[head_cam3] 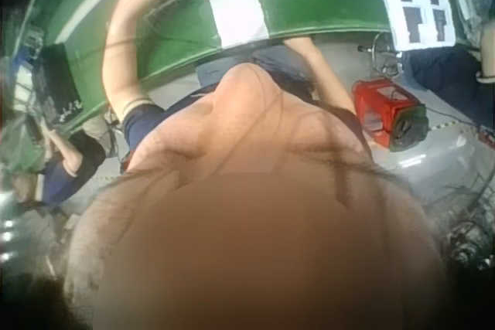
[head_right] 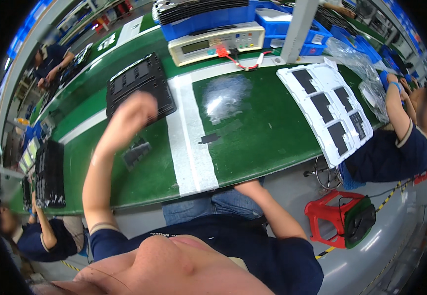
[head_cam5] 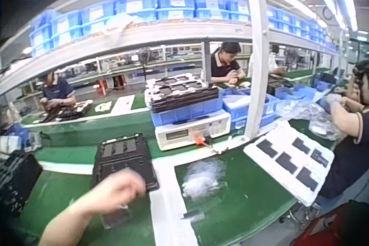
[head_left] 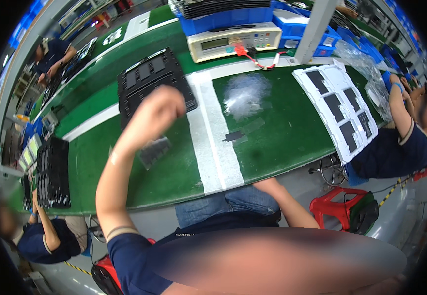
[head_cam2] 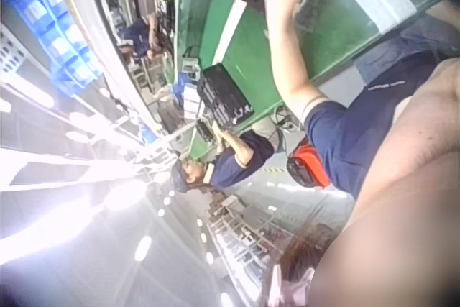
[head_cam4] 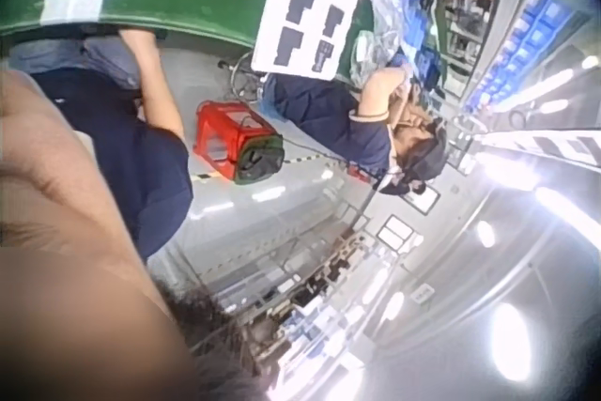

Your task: The recorder is assembling small electronic components, specifically attaching a small plastic or rubber part to a larger rectangular component on a factory assembly line.

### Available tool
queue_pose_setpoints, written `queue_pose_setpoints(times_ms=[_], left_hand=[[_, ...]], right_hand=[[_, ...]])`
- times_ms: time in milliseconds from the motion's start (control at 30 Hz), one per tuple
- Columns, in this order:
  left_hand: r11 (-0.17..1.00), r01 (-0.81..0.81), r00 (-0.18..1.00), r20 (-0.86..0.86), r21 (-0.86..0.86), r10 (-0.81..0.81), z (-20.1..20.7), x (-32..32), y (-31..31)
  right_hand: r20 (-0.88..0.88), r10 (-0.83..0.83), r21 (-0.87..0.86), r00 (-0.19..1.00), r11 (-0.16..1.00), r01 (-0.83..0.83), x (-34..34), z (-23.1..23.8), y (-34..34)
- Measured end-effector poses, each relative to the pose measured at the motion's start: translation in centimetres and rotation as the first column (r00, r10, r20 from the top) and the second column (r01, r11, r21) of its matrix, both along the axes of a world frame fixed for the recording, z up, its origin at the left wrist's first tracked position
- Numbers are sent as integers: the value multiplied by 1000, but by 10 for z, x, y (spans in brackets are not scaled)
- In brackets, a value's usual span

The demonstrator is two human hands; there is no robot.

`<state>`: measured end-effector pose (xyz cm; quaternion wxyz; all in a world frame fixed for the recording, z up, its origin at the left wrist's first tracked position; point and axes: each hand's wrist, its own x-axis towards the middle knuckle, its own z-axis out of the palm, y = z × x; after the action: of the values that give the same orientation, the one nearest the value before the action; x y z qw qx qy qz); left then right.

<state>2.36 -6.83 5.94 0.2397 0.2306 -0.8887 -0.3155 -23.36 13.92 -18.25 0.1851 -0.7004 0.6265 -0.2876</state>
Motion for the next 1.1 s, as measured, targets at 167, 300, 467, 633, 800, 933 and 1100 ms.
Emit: queue_pose_setpoints(times_ms=[167, 300, 467, 633, 800, 933, 1100], left_hand=[[552, 632, 601, 106, 544, -792, -12, 34, 167], [886, 331, 832, 343, 323, -436, -143, 54, 167], [991, -132, 699, 711, 29, 72, -225, 76, 156], [943, -313, 678, 669, -113, 305, -230, 86, 135], [904, -394, 678, 611, -166, 408, -224, 91, 107], [886, -422, 680, 580, -192, 449, -216, 93, 95], [870, -458, 656, 591, -183, 470, -218, 110, 104]], right_hand=[[-100, -260, -128, 960, 961, 247, -19, -20, -36], [-150, -317, -193, 937, 938, 286, -28, -21, -41], [-200, -300, -247, 933, 937, 248, -34, -29, -35], [-233, -55, -179, 971, 984, 13, -34, -40, -24], [335, 277, 706, 901, 560, -435, -31, -6, -5], [153, 165, 356, 974, 911, -210, -33, -55, -9], [-170, -124, -418, 978, 908, 43, -6, -9, -21]])
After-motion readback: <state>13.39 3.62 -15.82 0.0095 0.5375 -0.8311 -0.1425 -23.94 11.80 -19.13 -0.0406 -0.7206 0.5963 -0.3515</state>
